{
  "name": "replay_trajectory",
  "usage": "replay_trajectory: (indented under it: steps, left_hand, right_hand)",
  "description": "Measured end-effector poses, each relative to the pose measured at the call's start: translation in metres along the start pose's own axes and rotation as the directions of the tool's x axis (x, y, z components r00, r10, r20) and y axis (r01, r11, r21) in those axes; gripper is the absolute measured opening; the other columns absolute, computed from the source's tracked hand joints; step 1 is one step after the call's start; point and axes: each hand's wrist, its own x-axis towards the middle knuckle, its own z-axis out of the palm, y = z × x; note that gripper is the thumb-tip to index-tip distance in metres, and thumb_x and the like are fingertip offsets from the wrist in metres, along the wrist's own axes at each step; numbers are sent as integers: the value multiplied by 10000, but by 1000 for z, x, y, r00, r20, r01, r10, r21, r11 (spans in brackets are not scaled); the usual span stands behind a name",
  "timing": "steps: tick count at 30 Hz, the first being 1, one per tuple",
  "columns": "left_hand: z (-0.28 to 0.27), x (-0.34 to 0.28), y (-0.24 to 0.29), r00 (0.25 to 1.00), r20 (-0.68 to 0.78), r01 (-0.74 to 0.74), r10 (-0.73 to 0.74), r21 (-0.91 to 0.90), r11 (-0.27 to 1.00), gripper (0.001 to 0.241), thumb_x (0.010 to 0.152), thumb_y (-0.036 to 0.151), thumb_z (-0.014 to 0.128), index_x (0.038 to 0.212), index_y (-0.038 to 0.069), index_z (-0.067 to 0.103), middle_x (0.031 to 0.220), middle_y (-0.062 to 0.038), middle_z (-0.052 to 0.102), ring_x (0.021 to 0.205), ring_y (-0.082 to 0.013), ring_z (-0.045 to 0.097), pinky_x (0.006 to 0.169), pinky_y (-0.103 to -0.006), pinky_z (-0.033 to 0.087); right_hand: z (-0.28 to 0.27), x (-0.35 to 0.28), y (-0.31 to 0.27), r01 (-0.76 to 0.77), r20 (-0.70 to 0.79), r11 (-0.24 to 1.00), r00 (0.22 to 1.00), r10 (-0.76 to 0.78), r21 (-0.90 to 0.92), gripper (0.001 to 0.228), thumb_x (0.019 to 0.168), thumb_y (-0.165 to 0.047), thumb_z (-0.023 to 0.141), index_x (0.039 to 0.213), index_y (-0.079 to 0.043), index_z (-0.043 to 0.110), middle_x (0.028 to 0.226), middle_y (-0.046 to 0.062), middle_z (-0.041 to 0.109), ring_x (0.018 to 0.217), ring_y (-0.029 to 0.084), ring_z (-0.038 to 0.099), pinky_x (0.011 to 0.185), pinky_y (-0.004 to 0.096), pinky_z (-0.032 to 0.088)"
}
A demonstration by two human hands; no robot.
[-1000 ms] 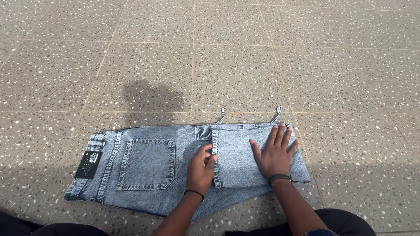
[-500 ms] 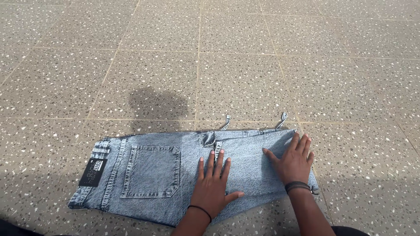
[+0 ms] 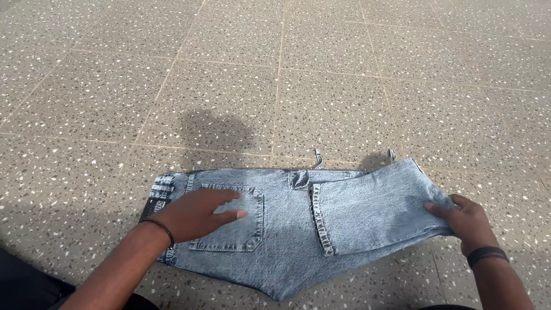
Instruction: The person folds various pairs of denim pants while sitting on an outdoor tiled floor.
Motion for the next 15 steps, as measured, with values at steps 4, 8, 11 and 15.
replay_trajectory:
  steps: [4, 8, 11, 15]
  left_hand:
    - [-24, -25, -37, 955, 19, 297, -296, -29, 955, 643, 874, 611, 612, 1333, 162, 644, 1221, -102, 742, 1155, -268, 710, 1002, -407, 549]
    - [-32, -23, -55, 887, -117, 449, -447, -10, 894, 634, 900, 589, 648, 1321, 116, 641, 1112, -124, 752, 1088, -273, 713, 965, -414, 529]
    - [-29, -7, -39, 909, -247, 274, -336, -254, 927, 536, 902, 533, 620, 1137, 68, 743, 968, -104, 782, 916, -239, 745, 830, -380, 574]
    - [1, 25, -44, 914, -313, 71, -259, -504, 860, 540, 982, 494, 636, 1037, -27, 767, 887, -280, 684, 766, -369, 638, 676, -416, 516]
  right_hand:
    - [-28, -31, -43, 151, -252, 890, 927, -279, -430, 425, 865, -161, 855, 1174, 96, 715, 886, 279, 750, 704, 316, 711, 658, 419, 555]
    - [-50, -1, -22, 444, -226, 699, 731, -644, -560, 402, 905, -201, 846, 1118, 94, 675, 882, 257, 713, 702, 271, 712, 594, 390, 573]
    - [-1, -78, -69, 458, -202, 543, 605, -771, -704, 337, 988, -209, 819, 1048, 86, 667, 899, 203, 717, 747, 248, 707, 746, 378, 562]
    - [115, -216, -172, 423, -127, 365, 493, -861, -829, 241, 987, -192, 817, 1026, 29, 730, 906, 167, 688, 775, 286, 685, 747, 368, 546]
